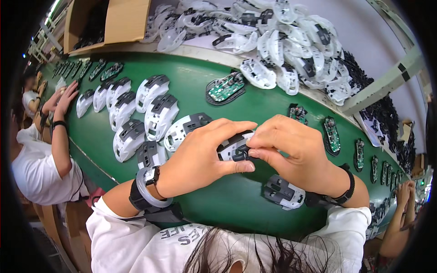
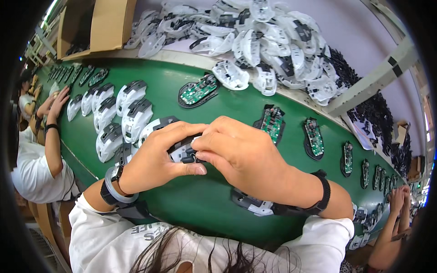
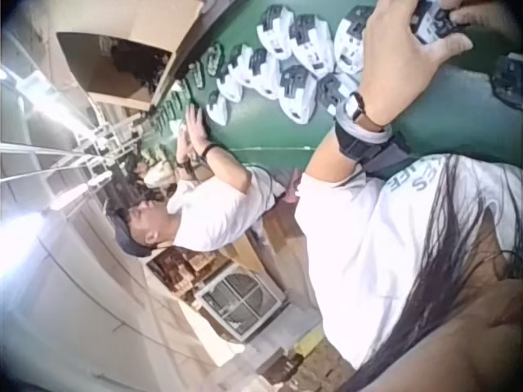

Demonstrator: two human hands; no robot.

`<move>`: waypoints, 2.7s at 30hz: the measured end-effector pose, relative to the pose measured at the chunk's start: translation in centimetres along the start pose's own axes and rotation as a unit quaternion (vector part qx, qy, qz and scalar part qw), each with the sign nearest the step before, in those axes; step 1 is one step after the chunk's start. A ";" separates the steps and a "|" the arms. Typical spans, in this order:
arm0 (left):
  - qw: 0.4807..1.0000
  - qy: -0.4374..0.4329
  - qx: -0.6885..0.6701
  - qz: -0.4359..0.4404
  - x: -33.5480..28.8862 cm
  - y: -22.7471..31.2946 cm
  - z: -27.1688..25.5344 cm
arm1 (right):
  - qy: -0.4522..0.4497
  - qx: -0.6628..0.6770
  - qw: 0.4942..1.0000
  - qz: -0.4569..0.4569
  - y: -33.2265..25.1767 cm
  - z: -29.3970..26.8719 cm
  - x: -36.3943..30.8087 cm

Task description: The person assembles electronic devices by inserting small black components into white plastic casings on a green workbench. They repeatedly pick up a casing, insert a component, and place the assembled unit aside, while other workers perform similar tasks nearby.

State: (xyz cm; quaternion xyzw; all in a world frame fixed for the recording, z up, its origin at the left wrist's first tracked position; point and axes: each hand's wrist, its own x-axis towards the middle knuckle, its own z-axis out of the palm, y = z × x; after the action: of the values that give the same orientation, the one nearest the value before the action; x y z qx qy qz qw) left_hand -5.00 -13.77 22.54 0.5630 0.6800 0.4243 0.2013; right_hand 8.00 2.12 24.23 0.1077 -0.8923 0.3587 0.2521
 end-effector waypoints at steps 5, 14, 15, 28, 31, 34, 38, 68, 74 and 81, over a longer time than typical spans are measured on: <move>0.998 0.037 -0.055 -0.020 -1.3 -0.8 0.1 | -0.007 -0.036 0.999 0.031 0.0 1.0 0.5; 0.925 0.096 -0.345 -0.124 -2.0 -1.3 0.4 | -0.103 0.325 0.889 0.306 0.2 1.5 0.9; 0.921 0.105 -0.355 -0.126 -2.3 -1.4 0.7 | -0.126 0.330 0.882 0.311 0.2 1.6 1.0; 0.922 -0.167 -0.334 -0.098 -5.3 -0.9 -1.4 | -0.174 0.001 0.967 0.186 -2.6 -1.3 -3.5; 0.950 -0.237 -0.198 0.034 -4.8 -0.9 2.4 | -0.172 -0.211 0.958 0.087 -4.1 -1.1 -2.4; 0.981 -0.150 0.074 0.097 -4.5 1.5 0.0 | -0.186 -0.257 0.947 0.058 -2.3 -1.5 -1.8; 0.925 0.017 0.376 -0.051 -3.9 -1.2 -2.2 | -0.137 -0.294 0.946 0.009 0.3 0.2 0.6; 0.915 -0.003 0.330 0.230 18.0 -3.7 -11.0 | -0.124 -0.656 0.744 -0.027 -3.6 -2.1 -2.4; 0.927 -0.057 0.366 -0.060 -2.0 -1.5 -8.3 | 0.021 -0.770 0.605 -0.203 -1.1 -0.1 -2.2; 0.910 0.003 0.402 -0.103 -4.4 -5.3 -5.8 | -0.159 -0.859 0.420 -0.247 -7.0 -3.6 1.6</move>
State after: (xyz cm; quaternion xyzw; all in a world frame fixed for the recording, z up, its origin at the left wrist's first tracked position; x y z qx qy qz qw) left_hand -11.22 -19.93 20.66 0.5220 0.8478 0.0934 -0.0020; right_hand 10.59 -0.41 31.42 0.1061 -0.6963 -0.6949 0.1452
